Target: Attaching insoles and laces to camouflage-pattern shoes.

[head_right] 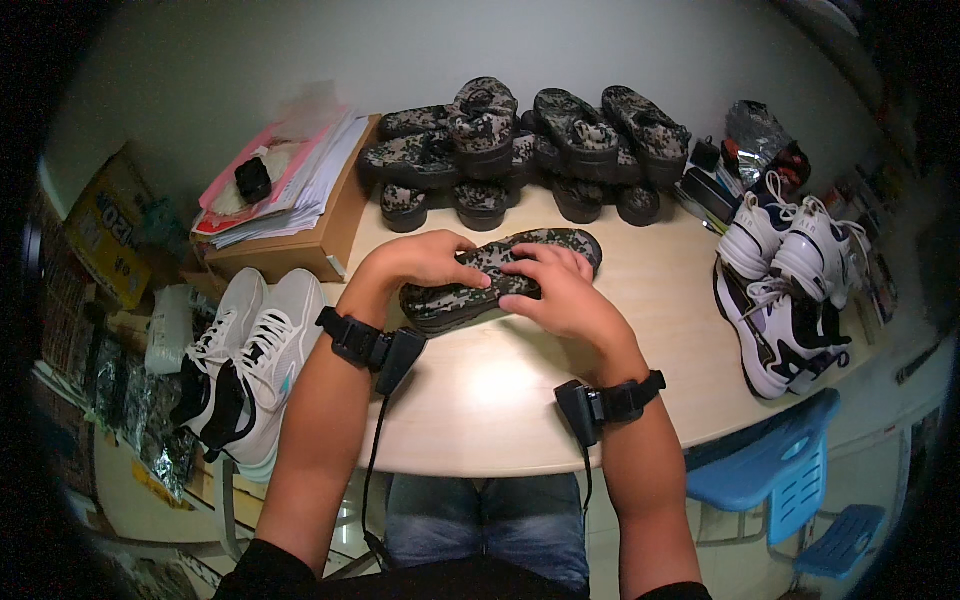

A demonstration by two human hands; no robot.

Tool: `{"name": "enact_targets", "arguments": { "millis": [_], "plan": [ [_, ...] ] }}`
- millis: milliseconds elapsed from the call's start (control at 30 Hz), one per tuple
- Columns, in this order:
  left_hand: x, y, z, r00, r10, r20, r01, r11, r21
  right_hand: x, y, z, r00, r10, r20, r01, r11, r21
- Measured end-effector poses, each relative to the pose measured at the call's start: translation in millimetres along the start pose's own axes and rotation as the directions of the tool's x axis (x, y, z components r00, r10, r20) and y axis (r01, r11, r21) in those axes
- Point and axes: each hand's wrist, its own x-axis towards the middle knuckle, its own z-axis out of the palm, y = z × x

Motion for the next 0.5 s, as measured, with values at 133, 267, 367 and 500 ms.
{"name": "enact_targets", "arguments": {
  "millis": [133, 267, 367, 500],
  "plan": [
    [-1.2, 8.7, 3.3, 0.996, -0.065, 0.066, 0.065, 0.998, -0.001, -2.4, -1.6, -5.3, 1.0, 0.008, 0.028, -0.006, 0.998, -0.067],
    [-2.2, 14.7, 8.6, 0.998, -0.04, 0.043, 0.044, 0.994, -0.099, -2.0, -3.2, -21.0, 1.0, 0.012, -0.014, -0.013, 0.995, -0.096],
    [-3.4, 19.1, 10.3, 0.989, 0.038, -0.14, -0.065, 0.978, -0.198, -0.5, 29.6, -40.4, 0.917, -0.07, -0.393, 0.119, 0.988, 0.101],
    [-7.3, 20.4, 4.3, 0.961, 0.203, -0.188, -0.256, 0.91, -0.327, 1.4, 50.1, -47.4, 0.837, 0.396, -0.377, -0.024, 0.716, 0.698]
  ]
}}
